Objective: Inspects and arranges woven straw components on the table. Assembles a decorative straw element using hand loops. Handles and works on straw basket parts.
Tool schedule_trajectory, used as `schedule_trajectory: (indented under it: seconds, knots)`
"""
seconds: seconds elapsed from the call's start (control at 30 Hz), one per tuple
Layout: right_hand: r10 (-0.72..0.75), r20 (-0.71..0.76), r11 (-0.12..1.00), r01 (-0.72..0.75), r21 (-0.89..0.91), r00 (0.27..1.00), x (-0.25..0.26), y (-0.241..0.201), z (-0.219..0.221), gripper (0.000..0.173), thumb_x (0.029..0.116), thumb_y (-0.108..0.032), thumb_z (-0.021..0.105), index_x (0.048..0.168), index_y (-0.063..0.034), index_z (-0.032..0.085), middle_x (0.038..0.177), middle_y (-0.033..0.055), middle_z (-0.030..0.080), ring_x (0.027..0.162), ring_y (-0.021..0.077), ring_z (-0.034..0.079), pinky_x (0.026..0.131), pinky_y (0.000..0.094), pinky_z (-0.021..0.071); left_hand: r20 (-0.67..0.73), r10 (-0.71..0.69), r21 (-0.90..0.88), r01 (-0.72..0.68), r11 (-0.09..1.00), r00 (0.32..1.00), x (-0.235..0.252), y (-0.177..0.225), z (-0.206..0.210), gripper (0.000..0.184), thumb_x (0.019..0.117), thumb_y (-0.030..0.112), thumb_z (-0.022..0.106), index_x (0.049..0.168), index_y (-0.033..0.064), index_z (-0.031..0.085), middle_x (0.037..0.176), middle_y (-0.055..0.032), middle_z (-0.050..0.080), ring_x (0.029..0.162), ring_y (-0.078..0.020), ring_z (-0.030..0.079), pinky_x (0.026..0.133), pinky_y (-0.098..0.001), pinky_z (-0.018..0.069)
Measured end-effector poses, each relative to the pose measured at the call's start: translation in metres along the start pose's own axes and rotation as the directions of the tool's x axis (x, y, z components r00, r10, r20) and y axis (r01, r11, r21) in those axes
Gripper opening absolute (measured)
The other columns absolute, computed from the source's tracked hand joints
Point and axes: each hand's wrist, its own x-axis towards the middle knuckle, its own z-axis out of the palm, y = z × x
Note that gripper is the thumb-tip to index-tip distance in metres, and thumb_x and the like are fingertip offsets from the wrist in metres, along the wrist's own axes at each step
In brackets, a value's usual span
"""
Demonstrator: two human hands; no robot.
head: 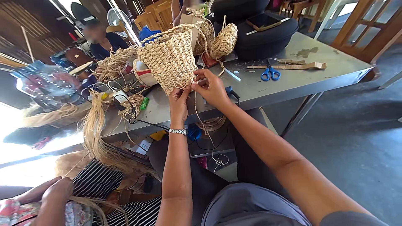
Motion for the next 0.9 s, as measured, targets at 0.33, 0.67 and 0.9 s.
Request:
schedule_trajectory:
  seconds: [0.33,0.67,0.9]
  knots:
    - [0.135,-0.173,0.853,-0.203,-0.480,0.976,0.101,-0.010,-0.101,0.044,0.1057,-0.022,0.045,0.140,0.0052,0.051,0.118,0.0256,0.068,0.106,0.0357,0.070,0.092,0.0523,0.0574,-0.050,-0.032,-0.116,0.026,0.993,0.998,0.020,-0.011,0.002,0.007,0.0979,0.007,0.065,0.092,0.0075,0.061,0.084,0.0019,0.065,0.072,-0.0038,0.058,0.070,-0.0215,0.0504]
    - [0.477,-0.348,0.538,-0.582,-0.610,0.807,0.157,0.015,-0.111,0.097,0.0936,-0.052,0.071,0.154,0.0079,0.024,0.137,0.0319,0.054,0.112,0.0415,0.068,0.089,0.0554,0.0600,-0.018,-0.084,-0.028,0.084,0.996,0.996,0.006,-0.003,0.001,0.005,0.1003,0.013,0.065,0.098,0.0106,0.061,0.083,0.0038,0.059,0.070,-0.0028,0.054,0.066,-0.0189,0.0477]
    - [0.589,-0.312,0.536,-0.649,-0.539,0.746,0.153,0.039,-0.092,0.081,0.0980,-0.040,0.067,0.152,0.0086,0.033,0.147,0.0316,0.047,0.125,0.0413,0.061,0.096,0.0564,0.0564,-0.041,-0.081,-0.043,0.079,0.996,0.996,0.017,-0.009,0.001,0.007,0.0976,0.012,0.067,0.095,0.0073,0.064,0.082,0.0020,0.063,0.072,-0.0049,0.058,0.068,-0.0224,0.0493]
